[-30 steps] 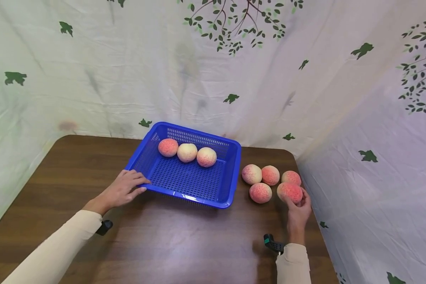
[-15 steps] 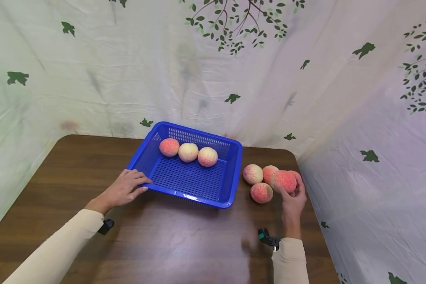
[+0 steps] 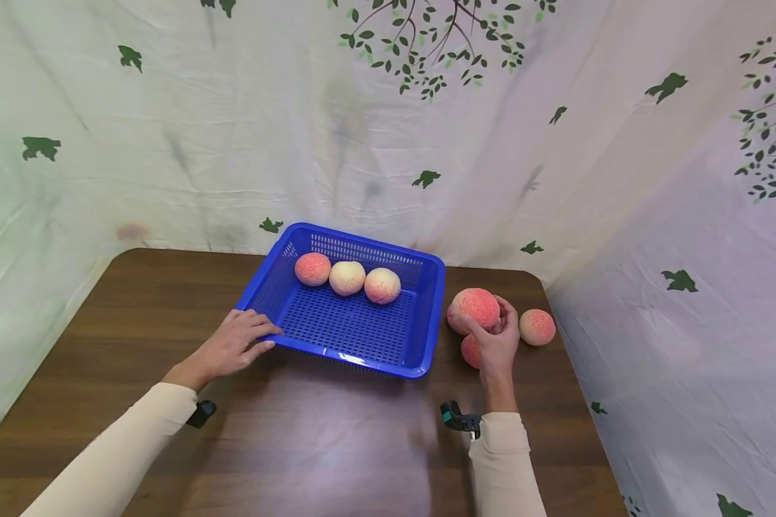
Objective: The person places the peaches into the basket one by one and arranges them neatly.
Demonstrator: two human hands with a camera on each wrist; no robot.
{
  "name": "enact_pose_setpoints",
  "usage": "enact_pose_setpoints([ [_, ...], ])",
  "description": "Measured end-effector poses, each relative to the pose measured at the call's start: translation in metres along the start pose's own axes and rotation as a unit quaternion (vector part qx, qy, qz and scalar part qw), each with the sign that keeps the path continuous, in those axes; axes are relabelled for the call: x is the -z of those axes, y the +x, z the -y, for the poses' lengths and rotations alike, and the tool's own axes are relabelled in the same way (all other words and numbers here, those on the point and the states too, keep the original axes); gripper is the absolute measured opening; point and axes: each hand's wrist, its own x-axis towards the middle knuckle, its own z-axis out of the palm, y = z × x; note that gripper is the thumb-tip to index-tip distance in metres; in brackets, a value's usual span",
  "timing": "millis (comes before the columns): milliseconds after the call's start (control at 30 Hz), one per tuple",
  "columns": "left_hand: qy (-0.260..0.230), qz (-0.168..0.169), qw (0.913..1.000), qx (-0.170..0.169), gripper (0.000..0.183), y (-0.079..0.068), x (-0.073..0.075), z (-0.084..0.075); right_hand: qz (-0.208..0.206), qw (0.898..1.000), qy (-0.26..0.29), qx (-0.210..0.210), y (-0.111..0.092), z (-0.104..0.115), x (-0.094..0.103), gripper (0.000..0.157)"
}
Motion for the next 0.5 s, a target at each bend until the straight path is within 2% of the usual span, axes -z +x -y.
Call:
enact_pose_setpoints([
  [133,-0.001,0.001,1.0000,-0.002,0.018,0.000,0.000,0.000,0.008,1.000,-0.004,-0.001,0.001,0.001,-0.017,0.066],
  [367,-0.003,-0.002,1.0000,-0.003,0.017,0.000,0.000,0.000,0.040,0.999,0.010,-0.031,0.001,0.003,-0.045,0.069],
  [500,-0.003,-0.006,0.9999,-0.008,0.017,0.000,0.000,0.001,0.054,0.998,-0.005,-0.026,0.000,0.001,-0.061,0.069],
])
